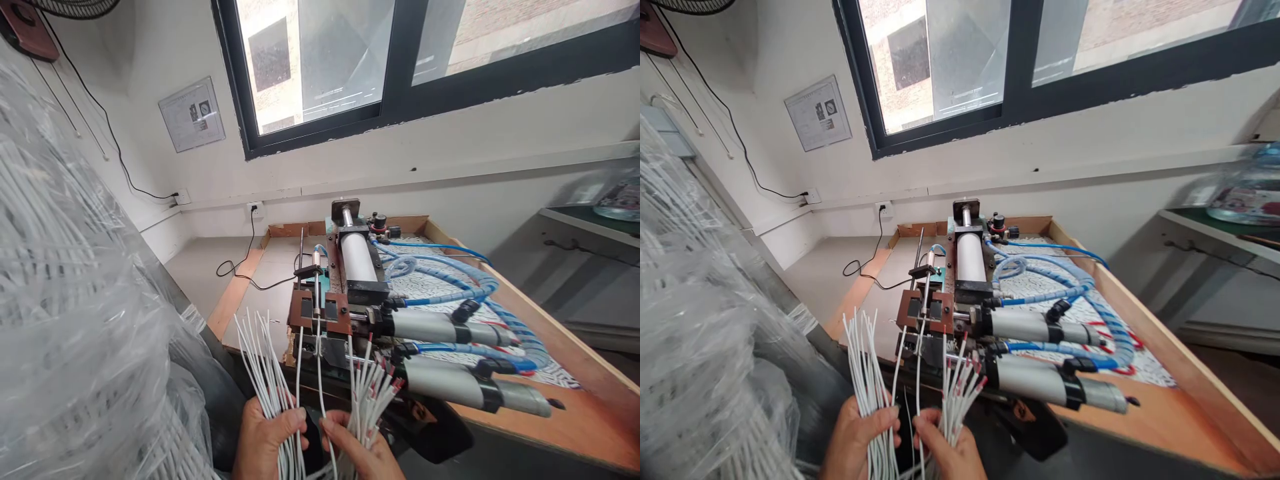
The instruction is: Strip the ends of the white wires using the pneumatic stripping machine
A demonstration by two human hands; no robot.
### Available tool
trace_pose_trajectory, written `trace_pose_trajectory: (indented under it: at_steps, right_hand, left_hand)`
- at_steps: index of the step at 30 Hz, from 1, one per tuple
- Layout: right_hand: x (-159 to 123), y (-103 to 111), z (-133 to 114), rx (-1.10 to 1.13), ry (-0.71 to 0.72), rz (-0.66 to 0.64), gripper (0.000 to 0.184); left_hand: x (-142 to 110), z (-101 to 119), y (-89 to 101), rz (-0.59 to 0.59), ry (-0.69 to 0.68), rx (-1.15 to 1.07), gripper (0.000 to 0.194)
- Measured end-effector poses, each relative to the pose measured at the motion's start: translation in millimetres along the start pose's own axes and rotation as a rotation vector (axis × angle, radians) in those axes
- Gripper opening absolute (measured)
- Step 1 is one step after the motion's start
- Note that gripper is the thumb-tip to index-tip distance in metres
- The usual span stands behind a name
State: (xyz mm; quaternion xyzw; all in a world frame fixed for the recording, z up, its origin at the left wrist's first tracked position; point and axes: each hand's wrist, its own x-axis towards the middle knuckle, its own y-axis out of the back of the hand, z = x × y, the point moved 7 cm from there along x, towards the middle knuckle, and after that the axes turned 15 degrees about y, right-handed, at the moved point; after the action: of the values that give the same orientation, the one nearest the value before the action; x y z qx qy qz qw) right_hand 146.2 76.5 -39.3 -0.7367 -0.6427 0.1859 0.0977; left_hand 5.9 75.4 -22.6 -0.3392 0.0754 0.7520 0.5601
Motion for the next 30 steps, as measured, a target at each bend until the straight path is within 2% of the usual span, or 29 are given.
trace_pose_trajectory:
  at_steps: [4,8,10,13,16,25,30]
  right_hand:
    - [4.0,-14.4,-1.5,0.094,-0.036,-0.058,0.033]
    - [3.6,-28.4,-3.1,0.177,-0.009,-0.088,0.028]
    - [3.3,-25.4,-6.5,0.17,0.07,-0.028,0.026]
    - [2.8,-12.6,-9.0,0.139,0.145,0.123,0.028]
    - [5.5,-7.8,-7.4,0.184,0.101,0.18,0.028]
    - [21.0,-15.8,-11.8,0.257,0.015,0.144,0.02]
    - [16.5,-32.7,-8.4,0.381,-0.141,0.04,0.023]
  left_hand:
    - [0.7,0.0,-3.4,-0.057,-0.019,0.033,0.019]
    - [2.7,-2.2,-9.9,-0.141,-0.007,0.102,0.023]
    - [3.0,-3.0,-11.1,-0.161,-0.003,0.093,0.022]
    - [1.7,-2.2,-8.8,-0.131,0.004,0.006,0.021]
    - [-1.0,0.6,-6.3,-0.071,0.009,-0.066,0.024]
    - [-1.0,3.8,-5.7,-0.034,0.028,-0.092,0.028]
    - [-0.1,3.4,-6.0,-0.064,-0.012,-0.014,0.026]
